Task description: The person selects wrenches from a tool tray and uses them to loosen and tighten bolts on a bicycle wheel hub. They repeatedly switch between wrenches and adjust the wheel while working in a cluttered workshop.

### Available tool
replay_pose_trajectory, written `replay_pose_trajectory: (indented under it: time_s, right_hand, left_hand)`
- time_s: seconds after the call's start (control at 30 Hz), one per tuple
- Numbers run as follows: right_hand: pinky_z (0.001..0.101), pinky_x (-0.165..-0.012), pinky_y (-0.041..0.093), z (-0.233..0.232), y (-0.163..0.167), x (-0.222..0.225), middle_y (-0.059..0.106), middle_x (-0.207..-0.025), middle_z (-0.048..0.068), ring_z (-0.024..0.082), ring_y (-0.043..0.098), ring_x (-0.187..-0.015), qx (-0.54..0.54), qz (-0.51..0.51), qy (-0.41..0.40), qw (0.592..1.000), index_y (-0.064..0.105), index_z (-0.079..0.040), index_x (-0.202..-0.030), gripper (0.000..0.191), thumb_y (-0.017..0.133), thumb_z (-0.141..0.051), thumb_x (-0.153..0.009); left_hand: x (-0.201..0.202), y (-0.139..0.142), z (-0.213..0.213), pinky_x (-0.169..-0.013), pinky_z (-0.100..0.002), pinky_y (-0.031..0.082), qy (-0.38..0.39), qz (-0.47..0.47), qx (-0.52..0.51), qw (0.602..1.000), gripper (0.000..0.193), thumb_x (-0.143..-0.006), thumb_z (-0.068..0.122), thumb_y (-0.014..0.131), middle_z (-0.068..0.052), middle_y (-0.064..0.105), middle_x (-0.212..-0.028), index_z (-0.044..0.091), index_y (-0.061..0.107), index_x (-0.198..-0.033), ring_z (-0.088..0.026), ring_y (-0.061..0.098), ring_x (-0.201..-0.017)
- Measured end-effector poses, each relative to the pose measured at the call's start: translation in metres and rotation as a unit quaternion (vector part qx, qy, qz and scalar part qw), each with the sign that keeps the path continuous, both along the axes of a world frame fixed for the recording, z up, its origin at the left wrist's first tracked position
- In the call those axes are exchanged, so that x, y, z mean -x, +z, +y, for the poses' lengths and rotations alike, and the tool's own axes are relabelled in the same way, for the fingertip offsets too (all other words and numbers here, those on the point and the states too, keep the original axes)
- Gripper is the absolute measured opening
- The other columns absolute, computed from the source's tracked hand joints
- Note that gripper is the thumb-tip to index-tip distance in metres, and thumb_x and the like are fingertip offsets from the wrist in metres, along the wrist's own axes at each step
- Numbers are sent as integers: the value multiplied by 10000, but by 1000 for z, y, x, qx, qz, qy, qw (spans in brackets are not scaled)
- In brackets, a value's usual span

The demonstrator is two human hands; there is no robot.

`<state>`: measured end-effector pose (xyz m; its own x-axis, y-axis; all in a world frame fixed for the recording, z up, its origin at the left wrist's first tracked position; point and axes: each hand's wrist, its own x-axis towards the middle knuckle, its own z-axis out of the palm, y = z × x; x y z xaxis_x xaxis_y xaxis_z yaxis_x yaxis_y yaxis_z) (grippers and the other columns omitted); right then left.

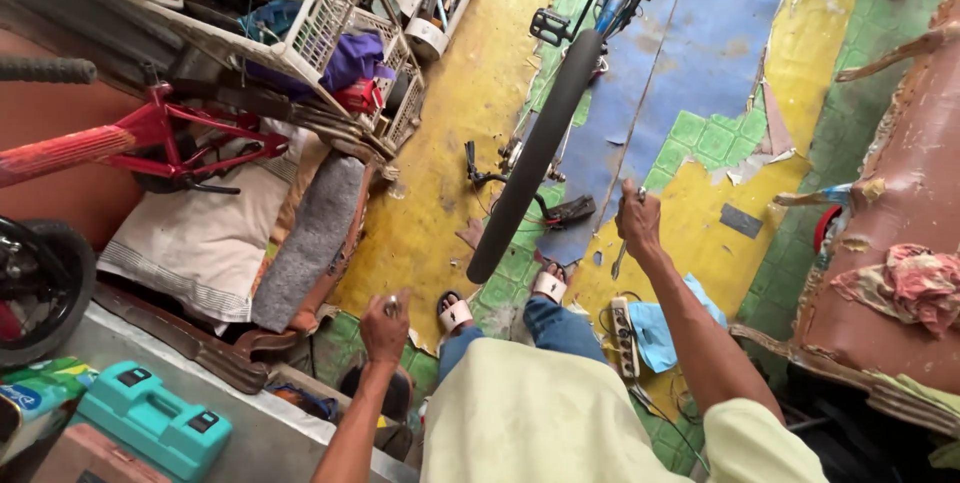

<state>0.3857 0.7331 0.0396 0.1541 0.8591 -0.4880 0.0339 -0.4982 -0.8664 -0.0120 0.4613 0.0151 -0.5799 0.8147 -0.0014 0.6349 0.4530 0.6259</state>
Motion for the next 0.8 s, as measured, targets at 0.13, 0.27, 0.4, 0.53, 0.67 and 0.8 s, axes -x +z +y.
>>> replay_pose_trajectory:
  time_s: [0.13,0.27,0.4,0.53,0.67,0.8]
  right_hand:
    - [315,-345,221,-3,6,7,336,-511,-47,94,324,-375,-4,14,-5,1000,376,-148,-609,532,564,-379,-1049]
    - [313,-348,212,-2,10,8,342,-512,-47,92,317,-378,-1,23,-12,1000,387,-152,-616,517,575,-377,-1041]
    - [309,-349,204,-4,10,0,335,-516,-52,85,309,-383,3,25,-14,1000,376,-160,-620,517,583,-390,-1035]
    - [300,-353,195,-8,8,-7,331,-518,-55,78,303,-390,8,34,-18,999,370,-164,-625,516,592,-403,-1025]
    - [299,-354,188,-10,6,-10,325,-516,-52,76,290,-392,8,36,-19,999,368,-162,-632,521,598,-410,-1028]
    - [300,-353,186,-12,7,-10,331,-521,-55,73,292,-394,4,38,-17,999,383,-159,-644,507,596,-413,-1029]
  left_hand:
    - [-3,26,21,-635,-436,489,-1,-35,-14,999,316,-932,370,731,-132,643,-788,61,793,-911,-331,636,-701]
    - [-12,37,32,-626,-432,483,1,-51,-29,998,327,-907,374,740,-121,643,-772,51,790,-895,-316,633,-684]
    - [-17,27,34,-633,-443,476,6,-51,-36,998,374,-907,389,751,-127,635,-749,21,769,-844,-322,628,-687]
    - [-21,26,45,-613,-440,464,6,-73,-48,996,433,-922,399,752,-132,616,-728,-14,717,-797,-317,608,-649]
    - [-31,51,78,-563,-403,441,4,-120,-89,989,466,-919,384,775,-120,586,-658,-26,640,-744,-259,554,-573]
    - [-48,99,137,-510,-363,394,-30,-147,-127,981,449,-921,374,787,-79,578,-641,-1,616,-744,-177,499,-555]
